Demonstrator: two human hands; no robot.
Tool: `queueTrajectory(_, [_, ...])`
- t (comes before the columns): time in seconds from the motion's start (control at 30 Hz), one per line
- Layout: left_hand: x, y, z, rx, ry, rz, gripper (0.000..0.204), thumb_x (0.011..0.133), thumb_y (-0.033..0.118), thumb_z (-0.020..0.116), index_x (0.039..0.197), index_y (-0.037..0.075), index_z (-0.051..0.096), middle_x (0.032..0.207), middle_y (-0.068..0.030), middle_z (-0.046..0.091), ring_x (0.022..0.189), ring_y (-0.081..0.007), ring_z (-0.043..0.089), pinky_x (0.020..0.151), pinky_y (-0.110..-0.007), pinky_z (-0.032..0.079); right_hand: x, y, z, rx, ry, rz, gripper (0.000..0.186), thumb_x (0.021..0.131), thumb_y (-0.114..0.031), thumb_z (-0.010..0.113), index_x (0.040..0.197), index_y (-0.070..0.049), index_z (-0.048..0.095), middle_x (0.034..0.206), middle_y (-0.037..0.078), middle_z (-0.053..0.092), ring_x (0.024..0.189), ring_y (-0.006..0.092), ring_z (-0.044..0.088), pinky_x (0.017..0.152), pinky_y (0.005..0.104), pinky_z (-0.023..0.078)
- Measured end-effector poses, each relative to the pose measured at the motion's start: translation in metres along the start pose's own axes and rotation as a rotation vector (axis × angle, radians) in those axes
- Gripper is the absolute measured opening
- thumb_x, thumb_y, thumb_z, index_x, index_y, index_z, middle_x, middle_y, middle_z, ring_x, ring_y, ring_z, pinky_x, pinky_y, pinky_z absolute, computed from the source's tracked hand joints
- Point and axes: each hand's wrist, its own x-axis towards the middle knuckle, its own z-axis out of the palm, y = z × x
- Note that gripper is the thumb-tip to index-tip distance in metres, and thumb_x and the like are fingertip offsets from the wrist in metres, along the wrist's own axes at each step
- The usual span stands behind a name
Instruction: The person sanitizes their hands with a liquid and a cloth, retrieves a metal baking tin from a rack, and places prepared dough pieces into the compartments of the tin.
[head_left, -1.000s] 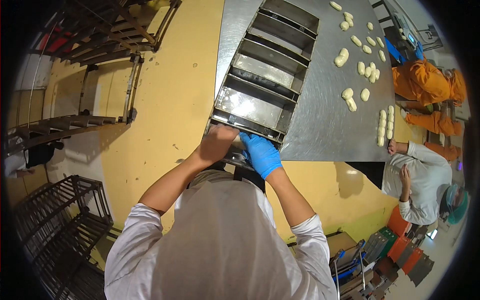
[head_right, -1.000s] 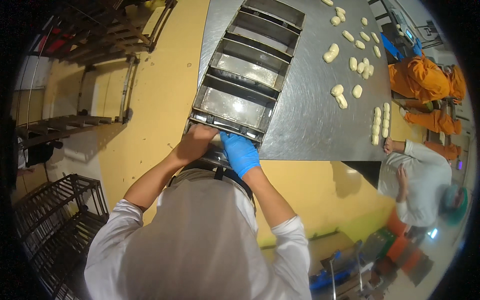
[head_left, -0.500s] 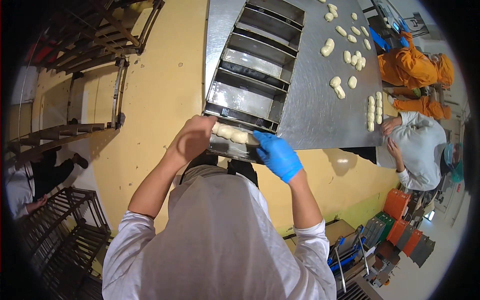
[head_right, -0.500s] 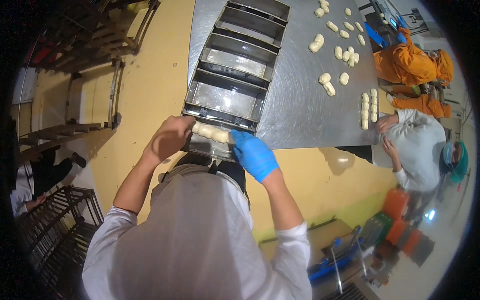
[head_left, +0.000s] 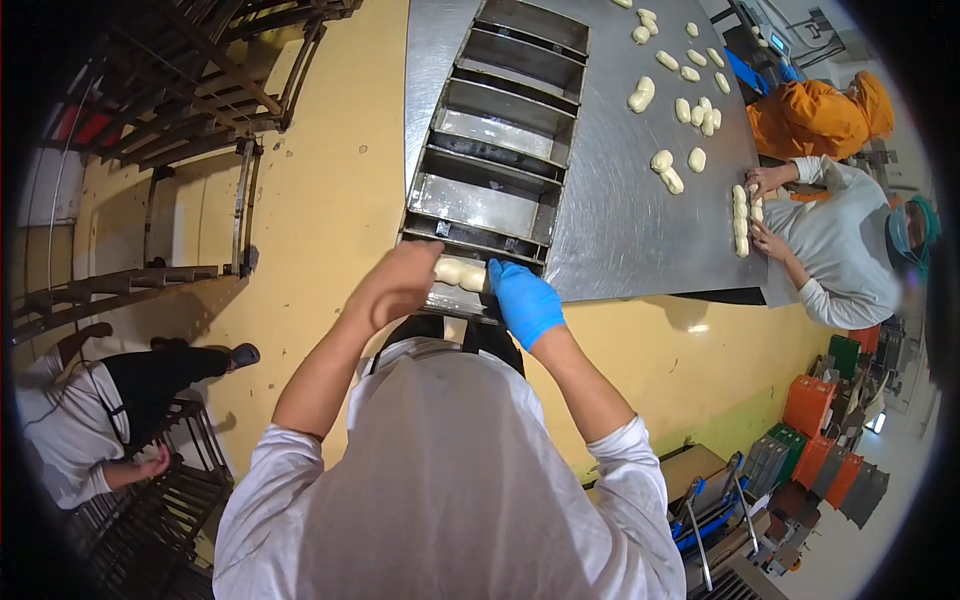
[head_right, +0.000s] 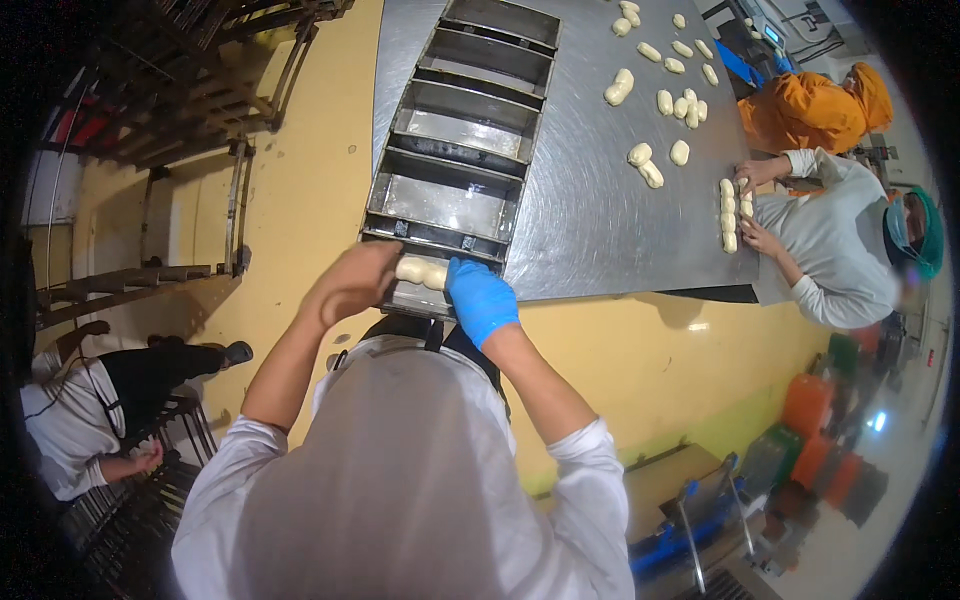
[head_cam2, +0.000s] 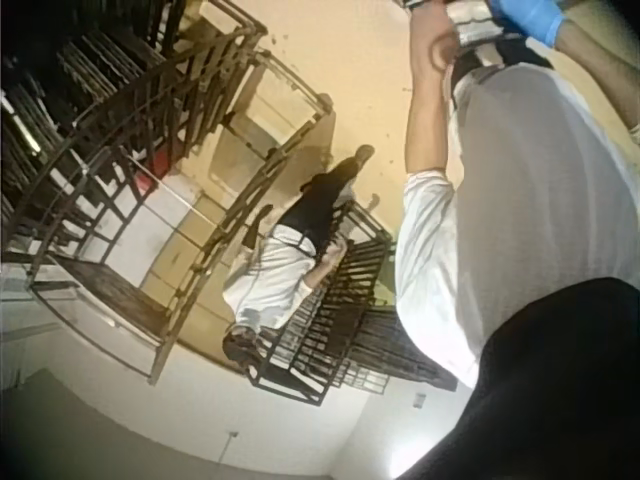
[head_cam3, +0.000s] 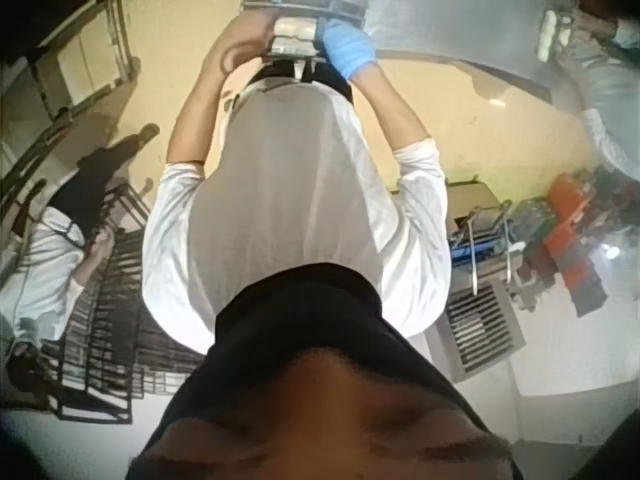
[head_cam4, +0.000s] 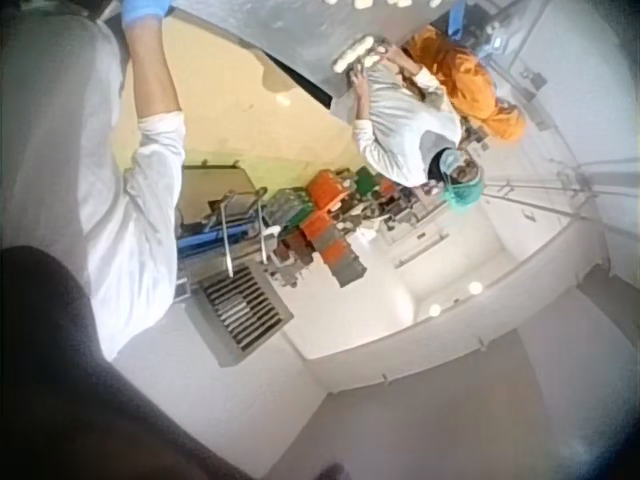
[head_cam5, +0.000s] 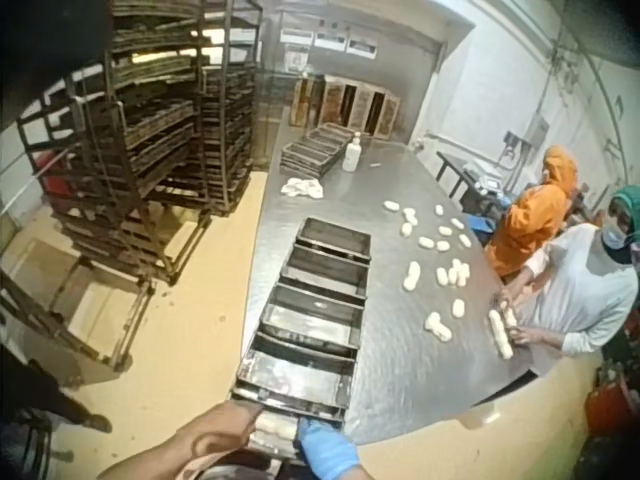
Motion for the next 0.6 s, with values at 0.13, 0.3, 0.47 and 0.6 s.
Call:
queueTrajectory(0.13, [-0.029, 0.016, -0.043, -0.337, 0.316, -0.186, 0.018, 0.083, 0.013, 0.068, 0.082, -0.005, 0.061, 0.065, -0.0133, 0.062, 0.063, -0.0212, 0.062, 0.057, -0.036, 0.047, -0.039, 0.016, -0.043, 0.264, 0.232, 0.022, 0.018, 0.087, -0.008, 0.056, 0.103, -0.003, 0.063, 0.087, 0.017, 0.066, 0.084, 0.0335, 0.065, 0.073, 0.0411, 0.052])
queueTrajectory(0.3, [-0.045, 0.003, -0.06, -0.236, 0.368, -0.551, 0.029, 0.087, 0.017, 0.069, 0.068, -0.003, 0.059, 0.054, -0.0001, 0.048, 0.051, -0.0052, 0.039, 0.047, -0.023, 0.034, -0.079, 0.045, -0.041, 0.522, 0.328, 0.435, 0.015, 0.083, -0.018, 0.068, 0.08, -0.003, 0.066, 0.073, 0.016, 0.064, 0.063, 0.0314, 0.061, 0.059, 0.0398, 0.048])
queueTrajectory(0.47, [-0.015, 0.051, -0.037, -0.5, 0.741, -0.349, 0.016, 0.088, 0.012, 0.068, 0.08, -0.002, 0.066, 0.056, 0.0022, 0.053, 0.052, -0.0036, 0.044, 0.048, -0.022, 0.036, -0.099, 0.072, -0.019, 0.576, 0.214, 0.598, 0.01, 0.083, -0.01, 0.071, 0.081, 0.0, 0.069, 0.069, 0.009, 0.067, 0.056, 0.0123, 0.056, 0.055, 0.0297, 0.047])
queueTrajectory(0.6, [0.012, 0.094, -0.017, -0.68, 0.403, -0.258, 0.012, 0.088, 0.008, 0.068, 0.096, -0.001, 0.069, 0.058, 0.0013, 0.057, 0.055, -0.0023, 0.051, 0.051, -0.019, 0.039, -0.092, 0.09, -0.01, 0.788, 0.481, 0.336, 0.024, 0.088, 0.0, 0.063, 0.111, -0.001, 0.066, 0.09, 0.009, 0.068, 0.074, 0.0121, 0.063, 0.073, 0.0271, 0.052])
